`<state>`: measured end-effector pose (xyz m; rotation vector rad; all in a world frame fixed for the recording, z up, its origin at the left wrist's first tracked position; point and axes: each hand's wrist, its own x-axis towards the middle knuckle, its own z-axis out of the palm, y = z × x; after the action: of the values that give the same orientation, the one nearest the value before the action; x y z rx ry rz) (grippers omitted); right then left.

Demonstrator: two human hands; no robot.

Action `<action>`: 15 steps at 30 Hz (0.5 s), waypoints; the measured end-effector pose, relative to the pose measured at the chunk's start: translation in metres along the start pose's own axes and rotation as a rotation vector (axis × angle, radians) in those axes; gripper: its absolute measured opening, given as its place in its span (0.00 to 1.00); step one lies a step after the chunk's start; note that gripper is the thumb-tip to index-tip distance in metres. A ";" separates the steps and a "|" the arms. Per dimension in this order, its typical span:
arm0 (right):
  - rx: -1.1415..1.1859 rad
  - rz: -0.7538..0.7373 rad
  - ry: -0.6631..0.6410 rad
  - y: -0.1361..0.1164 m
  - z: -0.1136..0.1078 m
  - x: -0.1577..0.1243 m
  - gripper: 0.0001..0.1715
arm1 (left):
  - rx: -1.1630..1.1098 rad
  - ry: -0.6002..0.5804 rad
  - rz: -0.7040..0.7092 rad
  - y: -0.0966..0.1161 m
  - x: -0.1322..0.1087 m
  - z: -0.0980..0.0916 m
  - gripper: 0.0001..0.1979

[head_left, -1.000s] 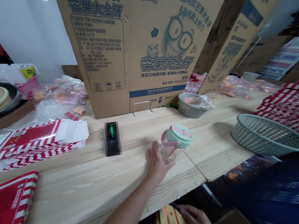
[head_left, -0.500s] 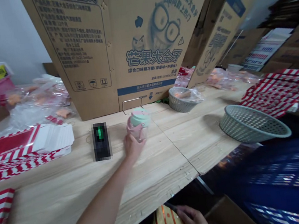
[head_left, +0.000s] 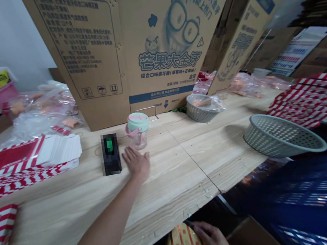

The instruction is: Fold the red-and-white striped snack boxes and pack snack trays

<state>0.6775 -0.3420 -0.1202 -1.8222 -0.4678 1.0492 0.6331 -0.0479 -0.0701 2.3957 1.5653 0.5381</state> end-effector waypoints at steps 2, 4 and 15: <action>0.021 0.009 -0.012 -0.003 -0.001 0.000 0.35 | 0.029 -0.059 0.065 0.008 -0.014 0.001 0.34; 0.029 0.008 0.004 -0.008 -0.002 0.000 0.35 | 0.044 -0.119 0.141 0.017 -0.025 0.002 0.31; 0.018 0.011 0.012 -0.014 0.005 -0.011 0.36 | -0.138 -0.401 0.703 0.063 -0.111 -0.007 0.32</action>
<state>0.6689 -0.3395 -0.1039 -1.8159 -0.4396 1.0461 0.6419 -0.1749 -0.0594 2.6814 0.4906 0.2351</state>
